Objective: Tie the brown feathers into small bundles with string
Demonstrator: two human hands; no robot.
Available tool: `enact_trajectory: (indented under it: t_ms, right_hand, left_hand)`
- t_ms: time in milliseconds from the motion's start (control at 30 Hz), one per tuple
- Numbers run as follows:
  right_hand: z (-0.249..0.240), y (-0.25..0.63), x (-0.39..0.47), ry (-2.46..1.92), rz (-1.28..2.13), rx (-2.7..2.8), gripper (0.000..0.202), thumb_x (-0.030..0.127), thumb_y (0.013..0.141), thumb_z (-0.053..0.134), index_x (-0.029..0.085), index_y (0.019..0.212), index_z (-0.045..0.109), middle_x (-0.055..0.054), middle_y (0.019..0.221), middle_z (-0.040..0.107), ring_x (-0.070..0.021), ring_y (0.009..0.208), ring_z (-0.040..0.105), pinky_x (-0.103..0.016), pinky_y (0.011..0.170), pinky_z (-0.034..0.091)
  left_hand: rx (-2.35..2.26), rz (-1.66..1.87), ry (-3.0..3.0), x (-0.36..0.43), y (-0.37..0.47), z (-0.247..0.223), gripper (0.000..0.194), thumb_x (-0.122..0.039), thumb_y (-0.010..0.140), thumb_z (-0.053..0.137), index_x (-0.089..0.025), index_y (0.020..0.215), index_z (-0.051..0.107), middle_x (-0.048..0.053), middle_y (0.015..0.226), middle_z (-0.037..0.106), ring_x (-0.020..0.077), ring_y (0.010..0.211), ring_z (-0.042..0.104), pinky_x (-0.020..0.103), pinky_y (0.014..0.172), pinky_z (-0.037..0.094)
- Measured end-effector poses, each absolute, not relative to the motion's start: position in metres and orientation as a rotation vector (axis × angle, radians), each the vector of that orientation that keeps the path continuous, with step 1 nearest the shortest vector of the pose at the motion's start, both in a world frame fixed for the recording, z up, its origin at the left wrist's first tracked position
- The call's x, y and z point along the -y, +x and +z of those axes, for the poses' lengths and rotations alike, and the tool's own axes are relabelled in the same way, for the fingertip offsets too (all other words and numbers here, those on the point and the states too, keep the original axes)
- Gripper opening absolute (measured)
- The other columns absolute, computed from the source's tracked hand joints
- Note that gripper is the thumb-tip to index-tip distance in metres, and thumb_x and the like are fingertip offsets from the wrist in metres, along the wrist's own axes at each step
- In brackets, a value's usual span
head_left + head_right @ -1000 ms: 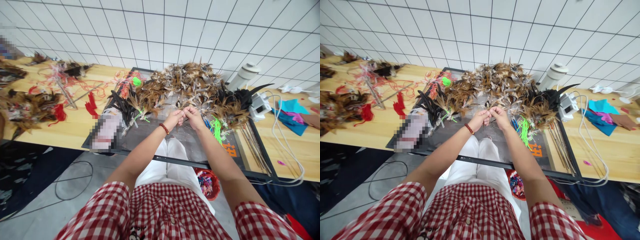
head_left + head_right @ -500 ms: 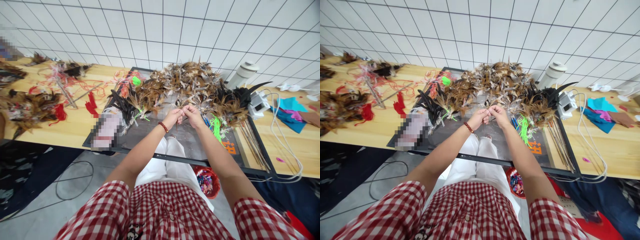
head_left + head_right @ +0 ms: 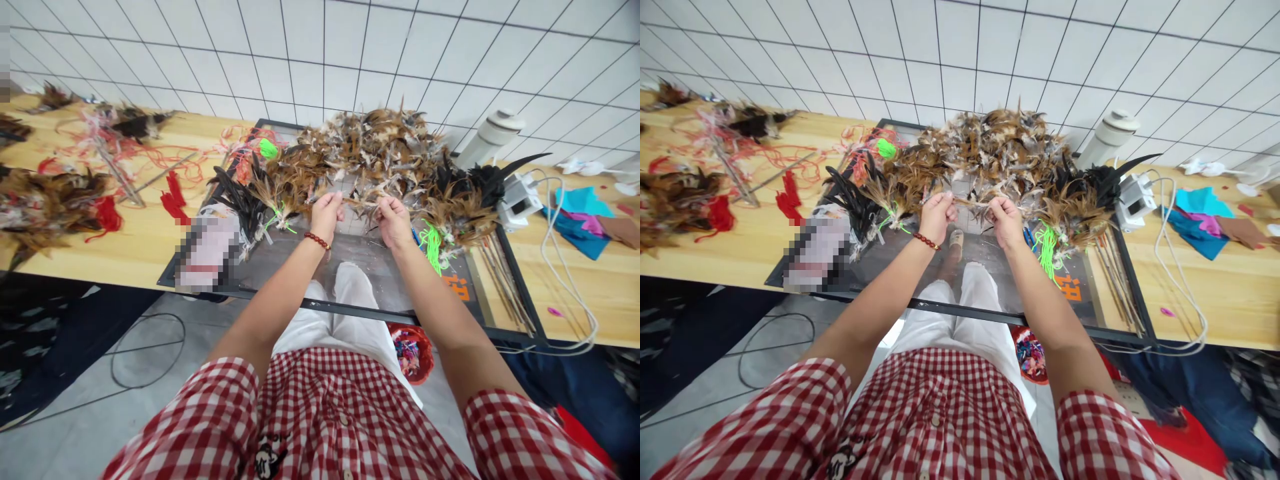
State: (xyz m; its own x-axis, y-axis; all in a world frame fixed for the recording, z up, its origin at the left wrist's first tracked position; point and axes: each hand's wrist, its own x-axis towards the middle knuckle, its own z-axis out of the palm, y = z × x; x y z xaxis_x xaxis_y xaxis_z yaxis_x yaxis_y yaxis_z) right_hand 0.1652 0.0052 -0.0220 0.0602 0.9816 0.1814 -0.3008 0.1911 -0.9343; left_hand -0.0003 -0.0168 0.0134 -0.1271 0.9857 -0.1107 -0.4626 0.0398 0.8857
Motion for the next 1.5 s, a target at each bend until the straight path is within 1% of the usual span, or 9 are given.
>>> enact_trajectory:
  t_ms: [100,167,300,567,700,833,1033,1300,1500]
  right_hand:
    - [-0.025,0.167,-0.005,-0.914,0.966,1.091,0.060,0.076,0.061,0.084,0.023,0.072,0.060,0.007,0.060,0.049,-0.0094,0.058,0.041,-0.026,0.060,0.038]
    - [-0.027,0.168,-0.004,-0.931,0.821,1.193,0.056,0.075,0.068,0.081,0.022,0.073,0.066,0.005,0.065,0.055,-0.0111,0.063,0.047,-0.029,0.067,0.042]
    - [-0.027,0.168,0.000,-0.915,0.559,1.407,0.048,0.071,0.079,0.076,0.023,0.075,0.074,-0.001,0.078,0.064,-0.0171,0.080,0.059,-0.036,0.081,0.047]
    - [-0.026,0.163,0.003,-0.949,0.499,1.543,0.049,0.073,0.086,0.067,0.026,0.082,0.078,-0.001,0.078,0.060,-0.0180,0.080,0.056,-0.039,0.080,0.051]
    - [-0.021,0.163,0.009,-0.934,0.572,1.516,0.045,0.070,0.084,0.071,0.026,0.082,0.079,-0.001,0.077,0.059,-0.0188,0.079,0.056,-0.039,0.079,0.051]
    - [-0.016,0.161,0.014,-0.967,0.637,1.495,0.042,0.070,0.081,0.073,0.028,0.079,0.079,-0.002,0.079,0.060,-0.0204,0.083,0.055,-0.041,0.085,0.051]
    - [-0.007,0.158,0.018,-0.962,0.635,1.473,0.045,0.071,0.085,0.068,0.028,0.081,0.077,-0.004,0.085,0.064,-0.0219,0.091,0.059,-0.043,0.095,0.049]
    - [0.010,0.139,0.008,-1.162,0.454,2.098,0.010,0.026,0.089,0.071,0.023,0.092,0.080,-0.008,0.101,0.071,-0.0257,0.100,0.062,-0.042,0.096,0.047]
    - [0.005,0.096,0.009,-1.399,0.332,2.318,0.031,0.029,0.087,0.074,0.019,0.117,0.076,-0.014,0.119,0.071,-0.0326,0.112,0.063,-0.045,0.097,0.049]
  left_hand:
    - [-1.104,1.596,0.857,0.006,-0.008,0.004,0.031,-0.041,0.093,0.071,-0.019,0.074,0.060,-0.007,0.054,0.047,0.0068,0.051,0.047,0.020,0.058,0.044]
    - [-1.175,1.763,1.108,0.002,-0.014,-0.001,0.023,-0.042,0.091,0.074,-0.020,0.089,0.069,0.000,0.078,0.067,0.0113,0.078,0.066,0.024,0.080,0.053]
    - [-1.175,1.744,1.633,0.007,-0.017,-0.003,0.039,-0.055,0.097,0.060,-0.021,0.108,0.075,0.009,0.115,0.077,0.0213,0.119,0.068,0.038,0.112,0.048]
    - [-0.970,1.278,1.654,0.016,0.004,-0.011,0.045,-0.055,0.091,0.066,-0.018,0.113,0.079,0.012,0.121,0.080,0.0251,0.118,0.071,0.039,0.110,0.052]
    - [-0.959,1.220,1.518,0.020,0.005,-0.005,0.031,-0.043,0.088,0.072,-0.016,0.103,0.080,0.007,0.093,0.081,0.0185,0.089,0.073,0.033,0.093,0.056]
    - [-0.952,1.136,1.361,0.029,0.006,0.007,0.025,-0.031,0.089,0.071,-0.015,0.069,0.072,0.001,0.061,0.067,0.0095,0.056,0.059,0.022,0.062,0.049]
    - [-1.110,1.237,1.309,0.027,-0.003,0.020,0.025,-0.013,0.085,0.070,-0.015,0.060,0.068,-0.003,0.051,0.058,0.0061,0.046,0.048,0.019,0.051,0.038]
    - [-1.140,1.809,0.882,0.007,-0.025,0.031,0.024,-0.039,0.090,0.074,-0.020,0.076,0.070,-0.004,0.060,0.055,0.0071,0.056,0.051,0.019,0.058,0.044]
    - [-1.241,1.829,0.803,0.008,-0.029,0.035,0.031,-0.051,0.090,0.072,-0.022,0.081,0.070,-0.003,0.060,0.055,0.0075,0.059,0.051,0.018,0.055,0.039]
